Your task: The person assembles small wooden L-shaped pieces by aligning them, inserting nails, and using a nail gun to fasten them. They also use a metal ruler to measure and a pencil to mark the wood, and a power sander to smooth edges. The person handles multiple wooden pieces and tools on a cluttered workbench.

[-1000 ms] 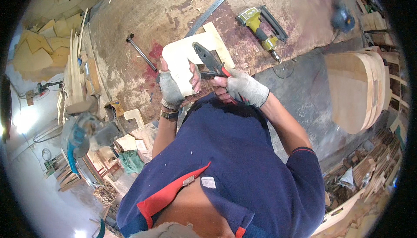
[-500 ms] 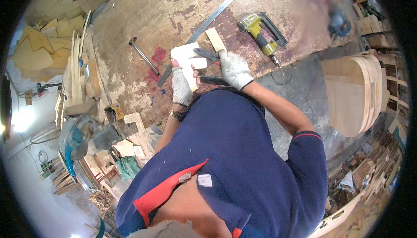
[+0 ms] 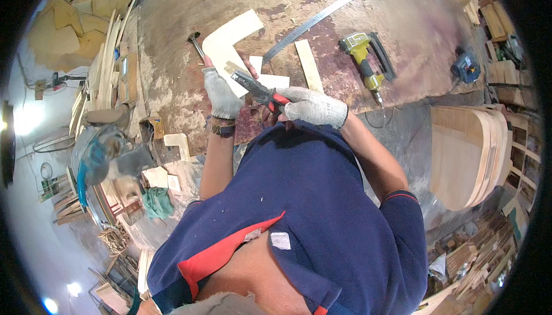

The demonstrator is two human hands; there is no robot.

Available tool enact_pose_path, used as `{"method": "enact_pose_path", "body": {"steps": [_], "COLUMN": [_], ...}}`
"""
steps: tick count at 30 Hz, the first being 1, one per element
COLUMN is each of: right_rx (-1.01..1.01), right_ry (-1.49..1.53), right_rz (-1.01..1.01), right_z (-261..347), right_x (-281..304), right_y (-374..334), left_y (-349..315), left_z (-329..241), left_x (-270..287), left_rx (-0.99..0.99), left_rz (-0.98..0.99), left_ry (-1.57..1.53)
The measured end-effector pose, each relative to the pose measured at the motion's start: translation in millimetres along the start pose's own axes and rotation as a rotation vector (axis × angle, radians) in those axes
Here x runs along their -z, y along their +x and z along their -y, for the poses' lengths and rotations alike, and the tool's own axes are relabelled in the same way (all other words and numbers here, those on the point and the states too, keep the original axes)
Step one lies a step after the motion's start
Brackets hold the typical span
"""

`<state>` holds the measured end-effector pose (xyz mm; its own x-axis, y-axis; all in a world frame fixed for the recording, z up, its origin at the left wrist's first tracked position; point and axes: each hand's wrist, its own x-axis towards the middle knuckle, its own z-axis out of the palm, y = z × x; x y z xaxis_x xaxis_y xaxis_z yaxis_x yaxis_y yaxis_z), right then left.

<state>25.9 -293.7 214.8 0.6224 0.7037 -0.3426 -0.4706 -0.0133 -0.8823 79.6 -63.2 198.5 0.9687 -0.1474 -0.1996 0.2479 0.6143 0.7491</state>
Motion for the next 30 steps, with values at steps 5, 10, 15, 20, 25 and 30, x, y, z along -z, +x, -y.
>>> {"method": "enact_pose_path", "body": {"steps": [5,10,15,20,25,30], "right_rx": [-0.046,0.001,-0.007,-0.186,-0.223,-0.284], "right_ry": [0.369,0.511,0.558,0.593,0.354,0.058], "right_rz": [0.181,0.439,0.449,0.445,0.346,0.222], "right_z": [14,6,-11,-10,6,17], "right_x": [2,3,-3,-14,-11,-8], "right_y": [15,30,36,24,13,6], "left_y": [-1,-4,-10,-7,2,5], "left_z": [-14,-21,-23,-37,-52,-46], "left_x": [-12,-18,-21,-21,-12,-14], "left_rx": [0.057,0.088,0.062,0.135,0.282,0.339], "left_rz": [0.112,0.155,0.139,0.372,0.517,0.511], "left_ry": [-0.006,-0.105,-0.062,-0.069,-0.226,-0.424]}}
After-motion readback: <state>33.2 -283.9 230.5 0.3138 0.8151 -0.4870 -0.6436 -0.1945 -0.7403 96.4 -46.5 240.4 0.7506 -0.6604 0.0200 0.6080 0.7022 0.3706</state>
